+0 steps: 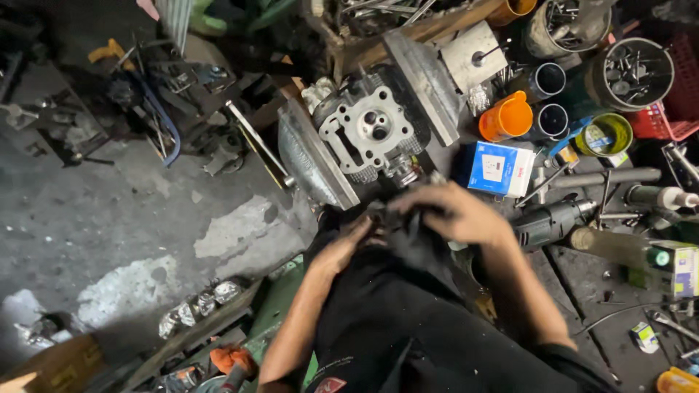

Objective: The person uses a screwdriver to adjust a metal engine block clamped in a vise. They wipe the block with a cloth, remove a bolt, and continue adjusting the internal components.

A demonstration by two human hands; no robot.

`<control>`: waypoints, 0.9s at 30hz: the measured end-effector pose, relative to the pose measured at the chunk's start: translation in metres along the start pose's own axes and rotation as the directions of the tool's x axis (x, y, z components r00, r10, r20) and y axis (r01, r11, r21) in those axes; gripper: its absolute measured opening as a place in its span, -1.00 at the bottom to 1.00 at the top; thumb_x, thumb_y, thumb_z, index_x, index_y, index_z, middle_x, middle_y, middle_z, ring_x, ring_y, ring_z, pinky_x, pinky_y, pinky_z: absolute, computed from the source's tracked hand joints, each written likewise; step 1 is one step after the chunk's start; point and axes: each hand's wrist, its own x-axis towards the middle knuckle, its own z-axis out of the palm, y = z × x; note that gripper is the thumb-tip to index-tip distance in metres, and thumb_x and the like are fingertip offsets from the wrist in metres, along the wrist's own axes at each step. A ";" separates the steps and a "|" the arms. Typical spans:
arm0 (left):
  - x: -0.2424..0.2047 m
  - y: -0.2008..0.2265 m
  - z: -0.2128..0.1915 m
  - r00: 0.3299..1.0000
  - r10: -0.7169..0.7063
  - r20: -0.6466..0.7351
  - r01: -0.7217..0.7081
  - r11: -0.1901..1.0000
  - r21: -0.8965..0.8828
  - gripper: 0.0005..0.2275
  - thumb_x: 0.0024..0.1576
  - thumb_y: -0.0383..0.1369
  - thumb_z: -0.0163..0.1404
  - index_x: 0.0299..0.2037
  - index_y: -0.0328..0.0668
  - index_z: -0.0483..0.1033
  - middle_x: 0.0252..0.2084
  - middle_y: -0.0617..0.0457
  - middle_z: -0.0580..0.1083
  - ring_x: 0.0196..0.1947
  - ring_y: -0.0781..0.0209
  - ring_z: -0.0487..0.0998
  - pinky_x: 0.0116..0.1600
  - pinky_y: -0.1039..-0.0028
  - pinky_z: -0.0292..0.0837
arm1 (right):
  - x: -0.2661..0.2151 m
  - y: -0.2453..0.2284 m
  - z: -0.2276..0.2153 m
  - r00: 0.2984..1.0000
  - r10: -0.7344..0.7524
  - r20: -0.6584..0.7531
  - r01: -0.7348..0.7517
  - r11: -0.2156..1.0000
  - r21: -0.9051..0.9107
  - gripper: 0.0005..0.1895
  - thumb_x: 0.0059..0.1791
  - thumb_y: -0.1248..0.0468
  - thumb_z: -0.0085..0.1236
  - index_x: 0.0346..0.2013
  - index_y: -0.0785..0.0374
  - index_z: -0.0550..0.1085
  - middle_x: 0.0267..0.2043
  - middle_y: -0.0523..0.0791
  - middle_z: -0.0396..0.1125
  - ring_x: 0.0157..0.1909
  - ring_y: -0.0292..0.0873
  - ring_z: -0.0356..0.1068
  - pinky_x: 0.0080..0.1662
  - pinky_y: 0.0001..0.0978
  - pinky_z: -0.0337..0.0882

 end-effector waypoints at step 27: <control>0.064 0.065 0.250 0.669 -0.657 0.349 -0.539 -0.105 0.836 -0.59 0.38 -0.01 -0.03 0.07 -0.27 0.53 0.04 -0.21 0.56 0.10 -0.16 0.58 0.23 0.18 0.48 | -0.168 0.132 0.113 -0.150 0.637 -0.756 0.297 0.759 0.580 -0.66 0.14 0.13 -0.06 0.07 0.32 0.41 -0.03 -0.17 0.35 0.02 -0.26 0.39 0.04 -0.35 0.42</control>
